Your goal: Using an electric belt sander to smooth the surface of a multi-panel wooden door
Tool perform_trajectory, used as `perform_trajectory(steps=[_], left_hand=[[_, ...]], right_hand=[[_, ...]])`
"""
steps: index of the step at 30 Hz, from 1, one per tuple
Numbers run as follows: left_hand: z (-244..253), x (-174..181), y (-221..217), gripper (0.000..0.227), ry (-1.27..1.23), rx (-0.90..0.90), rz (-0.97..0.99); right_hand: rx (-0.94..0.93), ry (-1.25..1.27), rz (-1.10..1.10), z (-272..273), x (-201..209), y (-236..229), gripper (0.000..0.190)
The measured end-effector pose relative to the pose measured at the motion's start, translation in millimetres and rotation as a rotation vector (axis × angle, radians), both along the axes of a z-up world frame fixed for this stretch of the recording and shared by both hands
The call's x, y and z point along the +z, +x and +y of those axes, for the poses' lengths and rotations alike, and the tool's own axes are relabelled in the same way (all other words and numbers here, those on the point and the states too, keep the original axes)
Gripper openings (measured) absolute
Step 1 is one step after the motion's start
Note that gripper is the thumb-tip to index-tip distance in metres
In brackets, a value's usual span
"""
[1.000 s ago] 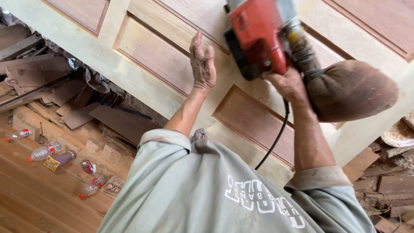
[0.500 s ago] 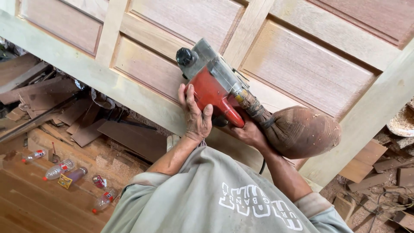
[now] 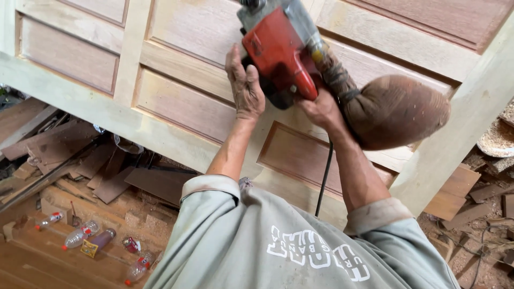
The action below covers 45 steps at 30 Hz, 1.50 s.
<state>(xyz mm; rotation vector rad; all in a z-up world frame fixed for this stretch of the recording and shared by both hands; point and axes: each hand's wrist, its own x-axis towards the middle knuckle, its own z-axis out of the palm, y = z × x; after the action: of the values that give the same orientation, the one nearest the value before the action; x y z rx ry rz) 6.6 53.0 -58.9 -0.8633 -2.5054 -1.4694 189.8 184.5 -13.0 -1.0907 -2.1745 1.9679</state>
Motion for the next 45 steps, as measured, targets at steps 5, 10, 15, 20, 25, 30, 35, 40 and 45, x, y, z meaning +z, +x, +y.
perform_trajectory(steps=[5,10,15,20,25,30,35,40,45], left_hand=[[-8.2,-71.0,18.8,0.053,-0.29,0.235,0.129],[-4.3,-86.9,38.7,0.064,-0.759,0.252,0.125],[-2.3,-66.5,40.7,0.07,-0.77,0.28,0.142],[-2.1,-55.5,40.1,0.061,-0.748,0.238,0.234],[16.2,-76.8,19.1,0.067,-0.846,0.191,0.121],[82.9,-103.4,-11.7,0.083,-0.883,-0.06,-0.026],[154.4,-82.6,-34.6,0.083,-1.05,-0.173,-0.114],[170.6,-89.0,-23.1,0.093,-1.126,-0.088,-0.03],[166.9,-97.6,-19.8,0.089,-1.125,-0.361,0.051]], right_hand=[[-0.084,0.017,0.034,40.5,7.3,-45.8,0.04],[-0.272,-0.024,0.113,55.6,-14.5,-70.8,0.041],[-0.377,-0.032,-0.04,60.9,1.5,-43.8,0.039],[-0.525,0.045,0.115,68.3,-4.6,3.4,0.029],[-0.635,0.116,0.183,86.1,-7.2,70.2,0.032],[-0.92,0.009,-0.204,97.9,27.7,125.6,0.035],[-0.995,0.114,0.016,121.2,21.5,173.6,0.053],[-0.937,0.174,0.114,127.8,34.5,198.5,0.061],[-0.989,0.152,0.025,125.0,36.1,204.3,0.062]])
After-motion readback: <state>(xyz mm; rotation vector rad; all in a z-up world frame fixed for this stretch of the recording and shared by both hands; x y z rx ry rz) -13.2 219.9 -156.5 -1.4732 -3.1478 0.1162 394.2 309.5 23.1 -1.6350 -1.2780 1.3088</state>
